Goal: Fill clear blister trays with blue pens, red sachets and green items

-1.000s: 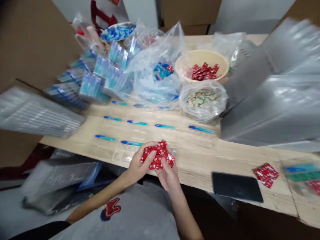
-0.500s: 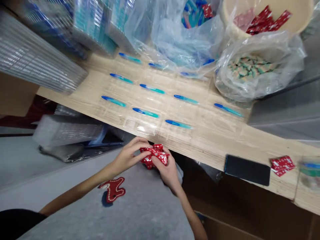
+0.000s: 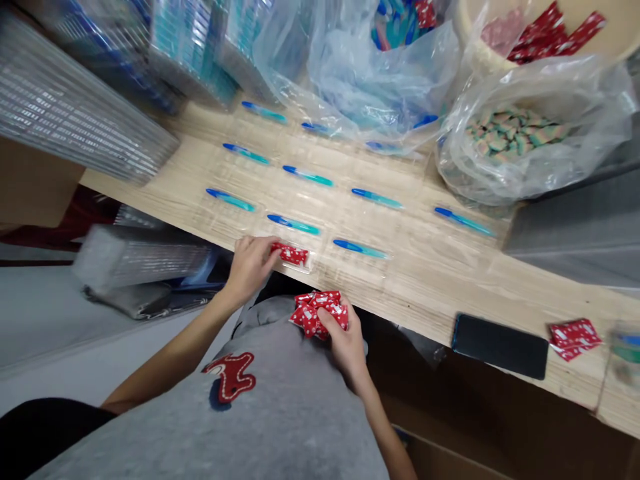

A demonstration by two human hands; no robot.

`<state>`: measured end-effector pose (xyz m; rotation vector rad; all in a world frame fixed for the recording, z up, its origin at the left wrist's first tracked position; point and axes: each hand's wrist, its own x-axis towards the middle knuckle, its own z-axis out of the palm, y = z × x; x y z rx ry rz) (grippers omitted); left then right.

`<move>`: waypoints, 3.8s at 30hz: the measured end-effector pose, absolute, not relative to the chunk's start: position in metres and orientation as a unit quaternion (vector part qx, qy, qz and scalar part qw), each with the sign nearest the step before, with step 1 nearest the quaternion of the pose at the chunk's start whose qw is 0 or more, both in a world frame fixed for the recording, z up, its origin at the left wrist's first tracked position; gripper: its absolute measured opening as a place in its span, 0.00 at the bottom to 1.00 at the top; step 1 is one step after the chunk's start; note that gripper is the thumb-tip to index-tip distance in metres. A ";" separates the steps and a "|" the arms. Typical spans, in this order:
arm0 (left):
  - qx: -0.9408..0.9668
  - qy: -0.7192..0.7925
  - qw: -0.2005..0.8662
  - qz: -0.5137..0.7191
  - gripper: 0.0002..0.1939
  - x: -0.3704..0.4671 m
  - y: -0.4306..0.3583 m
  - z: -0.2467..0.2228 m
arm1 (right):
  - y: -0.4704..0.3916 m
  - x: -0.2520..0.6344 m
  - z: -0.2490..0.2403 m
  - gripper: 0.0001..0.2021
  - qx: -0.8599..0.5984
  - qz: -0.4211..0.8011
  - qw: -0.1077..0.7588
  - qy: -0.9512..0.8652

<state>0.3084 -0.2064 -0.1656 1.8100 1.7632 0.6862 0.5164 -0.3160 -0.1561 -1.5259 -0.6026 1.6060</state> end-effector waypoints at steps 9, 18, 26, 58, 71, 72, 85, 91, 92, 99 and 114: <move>0.652 0.447 0.554 0.261 0.10 0.331 -0.229 -0.131 | -0.295 0.508 -0.137 0.18 -0.619 0.627 0.393 -0.264; 0.504 0.553 0.558 0.359 0.08 0.304 -0.226 -0.133 | -0.278 0.500 -0.135 0.18 -0.638 0.608 0.319 -0.348; 0.386 0.617 0.549 0.410 0.13 0.292 -0.218 -0.142 | -0.268 0.483 -0.136 0.21 -0.627 0.656 0.291 -0.303; 0.655 0.542 0.426 0.311 0.13 0.262 -0.193 -0.140 | -0.250 0.465 -0.123 0.17 -0.657 0.622 0.343 -0.252; 0.674 0.651 0.219 0.270 0.08 0.200 -0.057 -0.182 | -0.249 0.476 -0.124 0.15 -0.644 0.607 0.317 -0.341; 0.683 0.651 0.209 0.256 0.07 0.198 -0.047 -0.190 | -0.250 0.477 -0.124 0.15 -0.644 0.607 0.317 -0.341; 0.645 0.443 0.579 0.230 0.13 0.288 -0.140 -0.128 | -0.245 0.483 -0.116 0.20 -0.639 0.589 0.395 -0.295; 0.578 0.420 0.660 0.231 0.08 0.326 -0.170 -0.121 | -0.240 0.488 -0.107 0.13 -0.636 0.533 0.418 -0.371; 0.573 0.422 0.662 0.236 0.08 0.329 -0.168 -0.121 | -0.240 0.490 -0.106 0.12 -0.639 0.522 0.426 -0.372; 0.595 0.432 0.618 0.278 0.09 0.351 -0.167 -0.115 | -0.245 0.501 -0.116 0.11 -0.646 0.495 0.494 -0.305; 0.691 0.646 0.146 0.290 0.14 0.335 -0.089 -0.195 | -0.253 0.530 -0.117 0.17 -0.648 0.511 0.555 -0.109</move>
